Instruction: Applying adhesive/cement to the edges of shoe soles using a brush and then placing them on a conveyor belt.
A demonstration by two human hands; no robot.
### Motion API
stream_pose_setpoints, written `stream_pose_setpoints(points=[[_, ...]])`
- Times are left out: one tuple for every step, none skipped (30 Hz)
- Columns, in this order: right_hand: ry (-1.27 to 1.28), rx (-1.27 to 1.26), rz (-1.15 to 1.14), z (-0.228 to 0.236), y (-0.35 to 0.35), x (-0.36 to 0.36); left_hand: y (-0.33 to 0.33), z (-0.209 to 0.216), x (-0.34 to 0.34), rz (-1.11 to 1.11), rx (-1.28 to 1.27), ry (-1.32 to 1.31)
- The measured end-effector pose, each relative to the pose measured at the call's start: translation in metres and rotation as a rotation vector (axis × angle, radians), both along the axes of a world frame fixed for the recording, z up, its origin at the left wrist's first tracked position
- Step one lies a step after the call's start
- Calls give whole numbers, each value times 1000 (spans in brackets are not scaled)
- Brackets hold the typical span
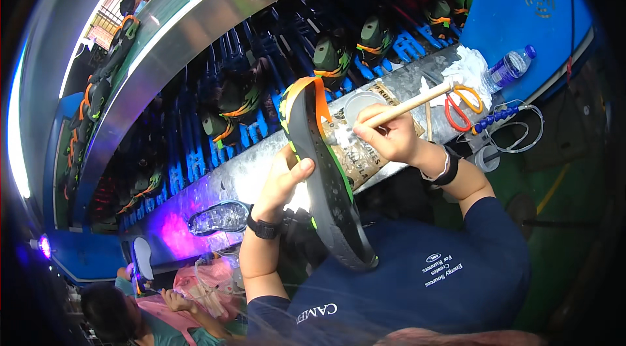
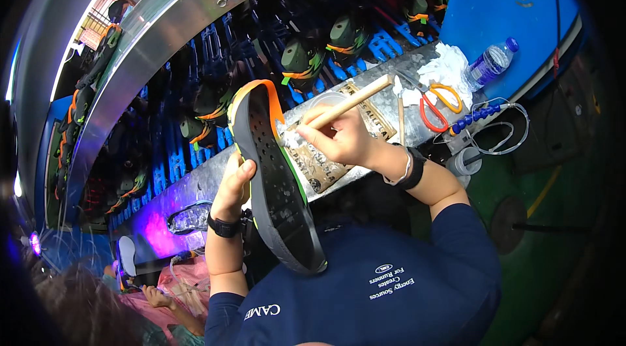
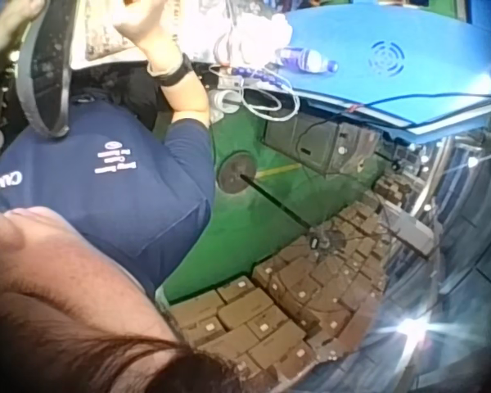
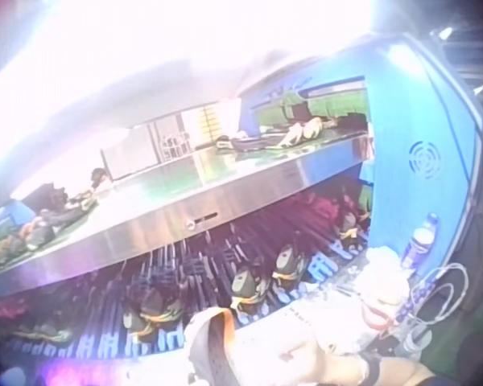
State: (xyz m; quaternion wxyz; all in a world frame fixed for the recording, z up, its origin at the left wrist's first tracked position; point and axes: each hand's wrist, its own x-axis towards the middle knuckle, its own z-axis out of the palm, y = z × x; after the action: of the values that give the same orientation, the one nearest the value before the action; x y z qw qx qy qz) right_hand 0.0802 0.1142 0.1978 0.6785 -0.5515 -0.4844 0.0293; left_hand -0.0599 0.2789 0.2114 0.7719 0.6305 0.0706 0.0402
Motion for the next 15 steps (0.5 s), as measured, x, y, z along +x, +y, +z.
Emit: stream_pose_setpoints(points=[[24,-101,32,0,-5,-3,0,0,-1,0,0,1],[45,-101,59,-2,-6,-4,0,0,-2,5,-9,8],[45,-101,58,-1,-6,-4,1,0,-3,11,-19,14],[33,-68,44,-1,-6,-4,1,0,-2,9,-19,16],[21,-35,31,-1,-5,-3,1,1,-2,-11,-24,14],[64,24,36,1,-2,-4,1,1,-1,-32,-28,13],[66,24,35,2,1,-2,1,2,-1,-33,-28,15],[9,41,4,1,3,-1,0,3,-1,-29,-25,11],[-47,58,-27,0,4,0,0,3,0,-26,-23,8],[-80,66,-16,-1,4,0,0,2,-1,-24,-25,13],[-76,64,-15,-1,2,-3,1,2,-1,-10,-23,13],[-53,55,29,-1,-1,-7,2,2,-2,3,-21,13],[-28,46,75,-1,-4,-11,3,2,-3,5,-24,21],[-48,34,47,-2,-8,-16,4,2,-4,5,-15,22],[-40,17,59,-1,-13,-21,3,2,-6,5,-7,24]])
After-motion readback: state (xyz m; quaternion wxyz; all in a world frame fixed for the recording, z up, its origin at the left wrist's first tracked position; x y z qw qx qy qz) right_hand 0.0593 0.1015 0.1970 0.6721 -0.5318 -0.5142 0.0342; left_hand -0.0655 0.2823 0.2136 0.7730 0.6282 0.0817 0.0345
